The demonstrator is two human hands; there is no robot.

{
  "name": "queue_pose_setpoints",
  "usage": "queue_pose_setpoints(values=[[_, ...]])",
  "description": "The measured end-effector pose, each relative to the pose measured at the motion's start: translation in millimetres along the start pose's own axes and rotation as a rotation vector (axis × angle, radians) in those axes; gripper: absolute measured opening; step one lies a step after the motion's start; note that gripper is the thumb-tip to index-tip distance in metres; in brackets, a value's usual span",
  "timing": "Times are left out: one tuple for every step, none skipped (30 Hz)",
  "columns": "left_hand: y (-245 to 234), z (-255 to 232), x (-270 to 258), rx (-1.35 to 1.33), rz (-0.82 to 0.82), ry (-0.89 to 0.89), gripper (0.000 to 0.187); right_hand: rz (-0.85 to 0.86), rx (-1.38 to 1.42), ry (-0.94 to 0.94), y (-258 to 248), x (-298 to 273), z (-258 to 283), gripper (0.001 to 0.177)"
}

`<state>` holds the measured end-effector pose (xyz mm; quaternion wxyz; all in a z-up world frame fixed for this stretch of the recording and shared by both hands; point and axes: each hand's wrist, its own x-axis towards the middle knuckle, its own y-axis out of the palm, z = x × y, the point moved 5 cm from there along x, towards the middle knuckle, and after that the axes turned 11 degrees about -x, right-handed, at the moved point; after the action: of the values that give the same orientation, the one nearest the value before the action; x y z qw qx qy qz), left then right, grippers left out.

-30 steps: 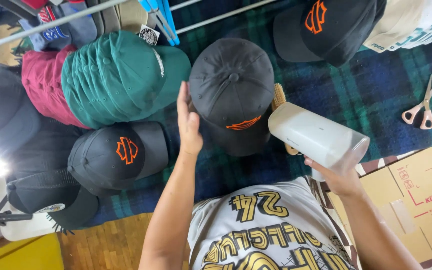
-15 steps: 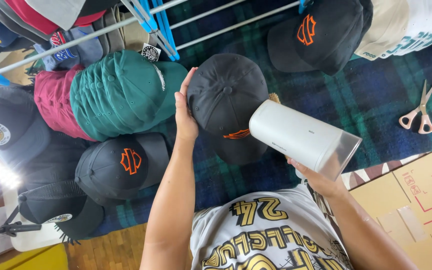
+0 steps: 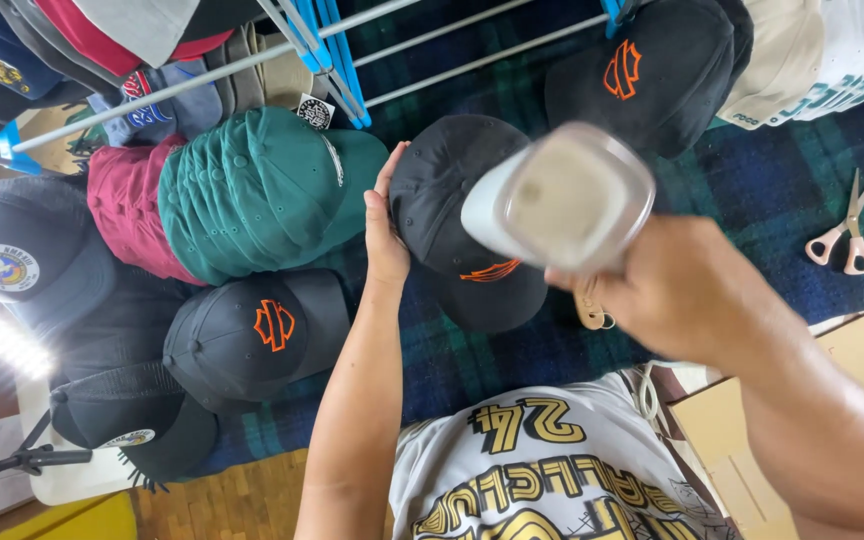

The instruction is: Steaming and brushing various baseball caps to clean and reshape them

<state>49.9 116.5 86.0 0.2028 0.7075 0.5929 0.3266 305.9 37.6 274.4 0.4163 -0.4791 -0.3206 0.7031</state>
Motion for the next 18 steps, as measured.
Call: queue_pose_setpoints(values=[[0.0, 0.9, 0.1, -0.001, 0.001, 0.002, 0.080, -0.002, -0.002, 0.000, -8.0, 8.9, 0.4, 0.039], [-0.2, 1.3, 0.3, -0.012, -0.001, 0.012, 0.079, 0.010, 0.035, 0.062, -15.4, 17.7, -2.1, 0.047], [-0.9, 1.5, -0.4, -0.024, -0.005, 0.023, 0.078, 0.023, 0.071, 0.124, -22.3, 26.4, -4.1, 0.055], [-3.0, 1.9, -0.2, -0.025, -0.005, 0.026, 0.078, 0.023, 0.068, 0.123, -30.9, 33.1, -3.0, 0.055], [-4.3, 2.7, -0.2, -0.017, 0.001, 0.036, 0.076, 0.041, 0.115, 0.186, -37.8, 38.9, -6.1, 0.056], [-5.3, 3.8, 0.0, -0.010, 0.007, 0.046, 0.075, 0.059, 0.162, 0.250, -44.8, 44.5, -9.6, 0.057], [-5.5, 4.7, 0.2, -0.012, 0.011, 0.044, 0.075, 0.056, 0.164, 0.253, -47.0, 47.6, -13.6, 0.057], [-5.7, 4.9, 0.6, -0.021, 0.010, 0.061, 0.074, 0.029, 0.244, 0.291, -49.9, 50.4, -19.7, 0.049], [-6.1, 5.8, 0.9, -0.031, 0.009, 0.076, 0.074, 0.002, 0.326, 0.329, -52.0, 52.8, -26.4, 0.043], [-5.5, 5.6, 1.2, -0.033, 0.014, 0.072, 0.074, -0.001, 0.329, 0.334, -44.6, 59.4, -41.6, 0.043], [-5.0, 5.5, 1.3, -0.032, 0.010, 0.086, 0.073, 0.014, 0.547, 0.307, -34.8, 65.9, -55.4, 0.045], [-4.5, 5.4, 1.4, -0.031, 0.006, 0.100, 0.073, 0.028, 0.766, 0.276, -25.6, 72.2, -68.8, 0.049], [-2.6, 5.6, 1.2, -0.034, 0.011, 0.097, 0.073, 0.022, 0.767, 0.280, -7.1, 78.7, -86.8, 0.049], [-1.6, 5.6, 1.2, -0.039, -0.001, 0.097, 0.073, 0.017, 0.927, 0.265, 11.8, 85.6, -103.2, 0.042], [-1.1, 5.0, 1.1, -0.044, -0.015, 0.099, 0.074, 0.014, 1.085, 0.248, 30.1, 93.5, -119.1, 0.038], [-1.8, 6.1, 2.2, -0.046, -0.012, 0.098, 0.074, 0.010, 1.085, 0.249, 52.8, 96.0, -134.3, 0.038], [-3.0, 6.9, 1.8, -0.053, -0.012, 0.100, 0.074, 0.028, 1.227, 0.198, 76.6, 98.9, -146.3, 0.046], [-4.2, 7.9, 1.4, -0.060, -0.012, 0.103, 0.073, 0.047, 1.368, 0.145, 100.2, 101.7, -158.6, 0.055]])
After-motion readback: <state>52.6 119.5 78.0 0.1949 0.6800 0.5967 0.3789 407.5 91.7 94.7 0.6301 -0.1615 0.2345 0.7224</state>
